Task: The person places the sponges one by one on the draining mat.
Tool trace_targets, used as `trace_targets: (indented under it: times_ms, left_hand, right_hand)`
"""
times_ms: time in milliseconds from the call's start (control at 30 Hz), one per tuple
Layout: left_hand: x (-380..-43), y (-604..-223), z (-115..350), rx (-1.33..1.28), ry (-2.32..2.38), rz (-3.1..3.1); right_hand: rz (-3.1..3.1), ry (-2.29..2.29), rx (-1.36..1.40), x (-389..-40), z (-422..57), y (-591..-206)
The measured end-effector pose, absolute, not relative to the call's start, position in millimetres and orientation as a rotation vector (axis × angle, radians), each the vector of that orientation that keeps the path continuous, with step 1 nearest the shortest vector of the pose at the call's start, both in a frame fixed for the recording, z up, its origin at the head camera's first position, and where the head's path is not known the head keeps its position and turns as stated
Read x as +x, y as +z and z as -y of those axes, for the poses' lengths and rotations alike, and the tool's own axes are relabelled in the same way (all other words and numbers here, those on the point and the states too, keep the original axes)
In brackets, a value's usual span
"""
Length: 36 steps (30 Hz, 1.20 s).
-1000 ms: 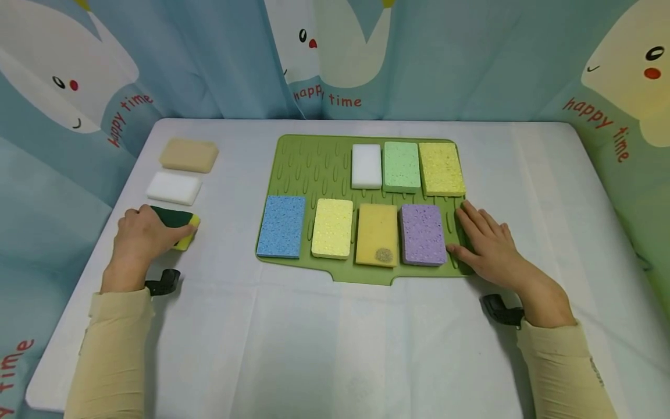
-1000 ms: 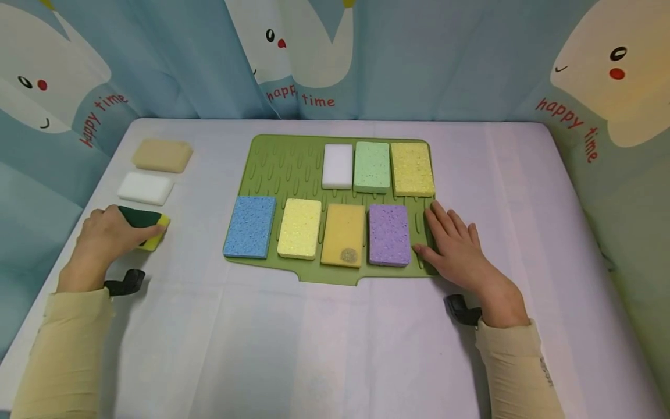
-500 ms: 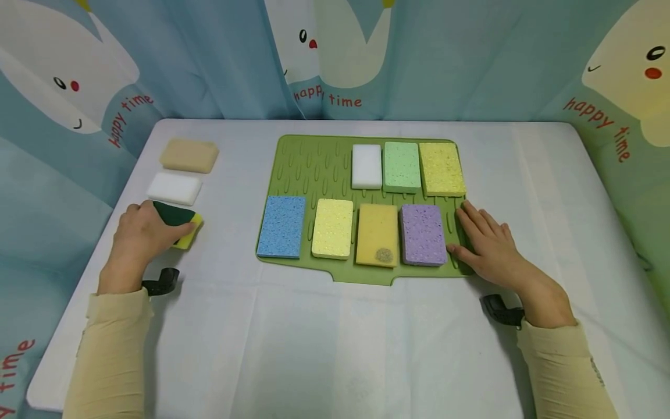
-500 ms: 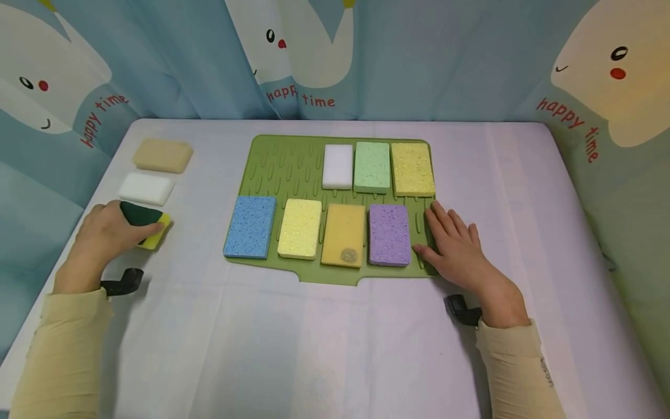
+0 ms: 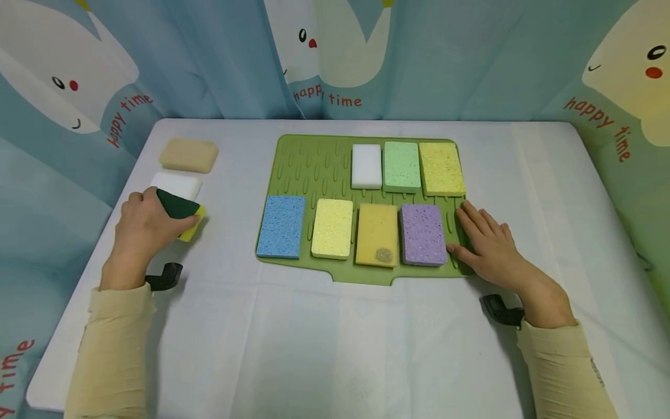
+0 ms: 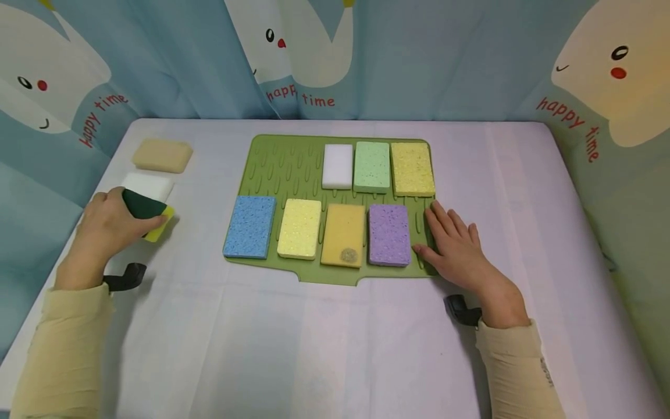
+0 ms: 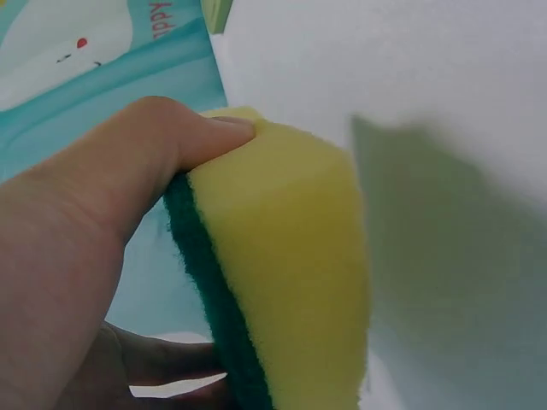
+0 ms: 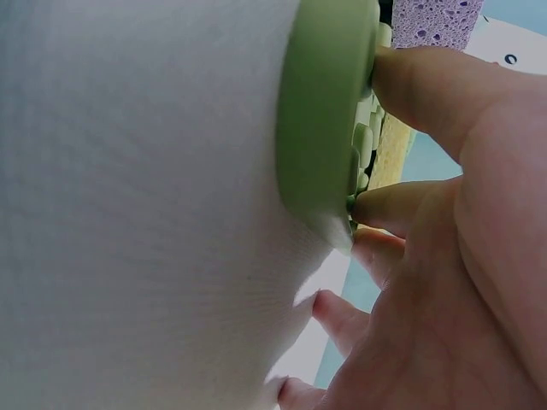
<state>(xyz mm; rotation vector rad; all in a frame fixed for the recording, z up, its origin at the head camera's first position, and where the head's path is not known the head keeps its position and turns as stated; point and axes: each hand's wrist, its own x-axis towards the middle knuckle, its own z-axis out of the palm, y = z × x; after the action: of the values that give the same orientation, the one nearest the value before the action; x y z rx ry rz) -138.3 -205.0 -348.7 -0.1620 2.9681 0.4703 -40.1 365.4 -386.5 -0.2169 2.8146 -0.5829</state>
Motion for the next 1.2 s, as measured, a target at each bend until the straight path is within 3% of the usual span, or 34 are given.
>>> trace_targets:
  times_ms: [1200]
  left_hand:
    - [-162,-332,155,0.153,0.519,-2.988]
  right_hand:
    - [-2.790,-0.590,-0.195,-40,-366,-385]
